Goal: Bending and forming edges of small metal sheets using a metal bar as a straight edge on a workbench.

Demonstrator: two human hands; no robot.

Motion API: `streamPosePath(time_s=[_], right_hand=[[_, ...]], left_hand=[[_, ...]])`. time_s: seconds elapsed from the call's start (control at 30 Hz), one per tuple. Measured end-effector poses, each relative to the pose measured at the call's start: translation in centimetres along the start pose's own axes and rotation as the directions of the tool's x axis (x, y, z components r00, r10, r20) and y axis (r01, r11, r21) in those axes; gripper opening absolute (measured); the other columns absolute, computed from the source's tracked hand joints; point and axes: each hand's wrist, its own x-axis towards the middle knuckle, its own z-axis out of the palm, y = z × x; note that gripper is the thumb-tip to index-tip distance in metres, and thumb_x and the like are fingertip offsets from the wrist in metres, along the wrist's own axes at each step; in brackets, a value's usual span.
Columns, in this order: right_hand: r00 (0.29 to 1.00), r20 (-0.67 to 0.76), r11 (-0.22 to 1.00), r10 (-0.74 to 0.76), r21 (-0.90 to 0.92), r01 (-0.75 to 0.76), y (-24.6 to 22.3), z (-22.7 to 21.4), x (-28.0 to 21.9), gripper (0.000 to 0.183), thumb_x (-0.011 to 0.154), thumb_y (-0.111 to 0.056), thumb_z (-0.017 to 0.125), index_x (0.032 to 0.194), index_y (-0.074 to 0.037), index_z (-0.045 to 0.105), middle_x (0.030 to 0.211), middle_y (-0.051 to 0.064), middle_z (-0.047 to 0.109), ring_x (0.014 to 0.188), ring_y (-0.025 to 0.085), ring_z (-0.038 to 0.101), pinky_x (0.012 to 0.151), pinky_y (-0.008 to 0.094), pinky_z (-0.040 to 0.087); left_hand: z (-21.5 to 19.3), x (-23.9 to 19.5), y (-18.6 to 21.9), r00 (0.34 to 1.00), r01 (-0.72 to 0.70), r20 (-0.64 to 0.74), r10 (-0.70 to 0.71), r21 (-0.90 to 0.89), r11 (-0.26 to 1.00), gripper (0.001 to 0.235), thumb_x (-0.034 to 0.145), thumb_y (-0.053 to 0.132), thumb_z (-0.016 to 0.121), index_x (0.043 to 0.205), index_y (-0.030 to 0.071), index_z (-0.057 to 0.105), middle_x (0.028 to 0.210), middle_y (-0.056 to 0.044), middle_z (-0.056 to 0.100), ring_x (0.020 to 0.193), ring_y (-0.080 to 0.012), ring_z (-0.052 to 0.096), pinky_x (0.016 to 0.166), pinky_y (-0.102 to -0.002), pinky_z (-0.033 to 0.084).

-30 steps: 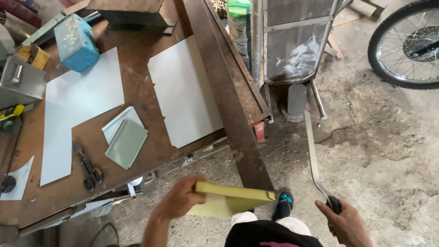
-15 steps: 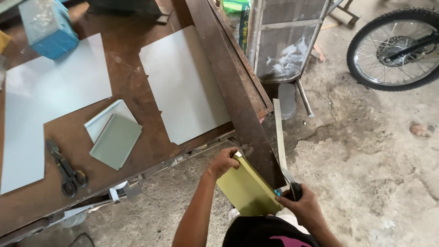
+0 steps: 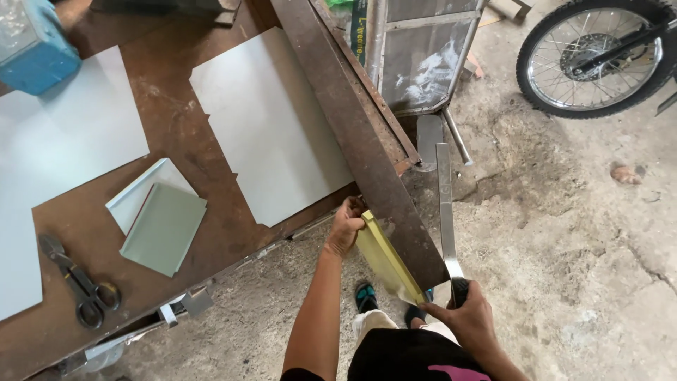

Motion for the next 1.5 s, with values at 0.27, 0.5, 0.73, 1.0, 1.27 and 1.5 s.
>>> streamPosePath(time_s=[0.27, 0.5, 0.73, 1.0, 1.27, 1.5], right_hand=[[0.998, -0.059, 0.995, 0.026, -0.091, -0.031, -2.1, 1.0, 0.3, 0.073, 0.051, -0.042, 0.100, 0.096, 0.000, 0.061, 0.076, 0.010, 0.067, 0.068, 0.023, 0.064, 0.063, 0.040, 0.054], [0.991, -0.129, 0.999, 0.030, -0.033, -0.034, -1.2, 1.9, 0.3, 0.071, 0.054, -0.045, 0.097, 0.096, 0.000, 0.061, 0.077, 0.009, 0.067, 0.069, 0.021, 0.065, 0.064, 0.040, 0.054], [0.989, -0.117, 0.992, 0.095, -0.071, -0.104, -0.9, 2.1, 0.3, 0.073, 0.056, -0.048, 0.098, 0.093, 0.002, 0.059, 0.077, 0.011, 0.065, 0.070, 0.024, 0.064, 0.063, 0.041, 0.054], [0.978, -0.198, 0.998, 0.061, -0.021, -0.066, 0.0, 3.0, 0.6, 0.069, 0.055, -0.044, 0.098, 0.092, 0.002, 0.061, 0.078, 0.010, 0.067, 0.070, 0.022, 0.064, 0.064, 0.040, 0.054], [0.979, -0.171, 0.994, 0.112, 0.013, -0.111, 0.7, 2.6, 0.9, 0.071, 0.055, -0.042, 0.099, 0.094, 0.003, 0.061, 0.079, 0.011, 0.066, 0.071, 0.024, 0.065, 0.065, 0.041, 0.055], [0.988, -0.056, 0.988, 0.141, -0.049, -0.144, 8.4, 0.0, -0.1, 0.058, 0.074, -0.046, 0.089, 0.096, 0.002, 0.066, 0.075, 0.014, 0.069, 0.067, 0.024, 0.067, 0.065, 0.040, 0.056]], left_hand=[[-0.6, 0.4, -1.3, 0.985, -0.172, -0.018, 0.172, -0.008, 0.985, 0.034, 0.075, -0.010, 0.052, 0.107, 0.001, 0.055, 0.100, -0.005, 0.059, 0.093, -0.0200, 0.058, 0.083, -0.029, 0.046], [4.5, -3.4, -2.0, 0.874, -0.073, -0.438, 0.212, 0.312, 0.947, 0.024, 0.087, 0.004, 0.059, 0.108, -0.001, 0.070, 0.098, -0.010, 0.069, 0.090, -0.0202, 0.062, 0.082, -0.034, 0.053], [3.0, -3.4, -3.3, 0.868, -0.176, -0.426, 0.255, 0.217, 0.960, 0.038, 0.097, 0.023, 0.066, 0.128, 0.001, 0.071, 0.116, -0.011, 0.072, 0.103, -0.0180, 0.065, 0.090, -0.032, 0.053], [-2.0, -0.4, -5.8, 0.938, -0.074, -0.340, 0.066, -0.011, 0.997, 0.041, 0.098, 0.030, 0.059, 0.125, 0.002, 0.072, 0.115, -0.005, 0.076, 0.101, -0.0152, 0.069, 0.094, -0.031, 0.055], [-4.0, 7.0, -12.7, 0.908, -0.185, -0.383, 0.167, -0.012, 0.983, 0.045, 0.100, 0.033, 0.049, 0.105, -0.003, 0.075, 0.094, -0.010, 0.076, 0.084, -0.0215, 0.067, 0.076, -0.035, 0.052], [-2.4, 4.8, -11.1, 0.848, -0.217, -0.420, 0.323, 0.281, 0.935, 0.052, 0.099, 0.035, 0.046, 0.092, -0.007, 0.075, 0.081, -0.013, 0.075, 0.071, -0.0227, 0.067, 0.069, -0.040, 0.050]])
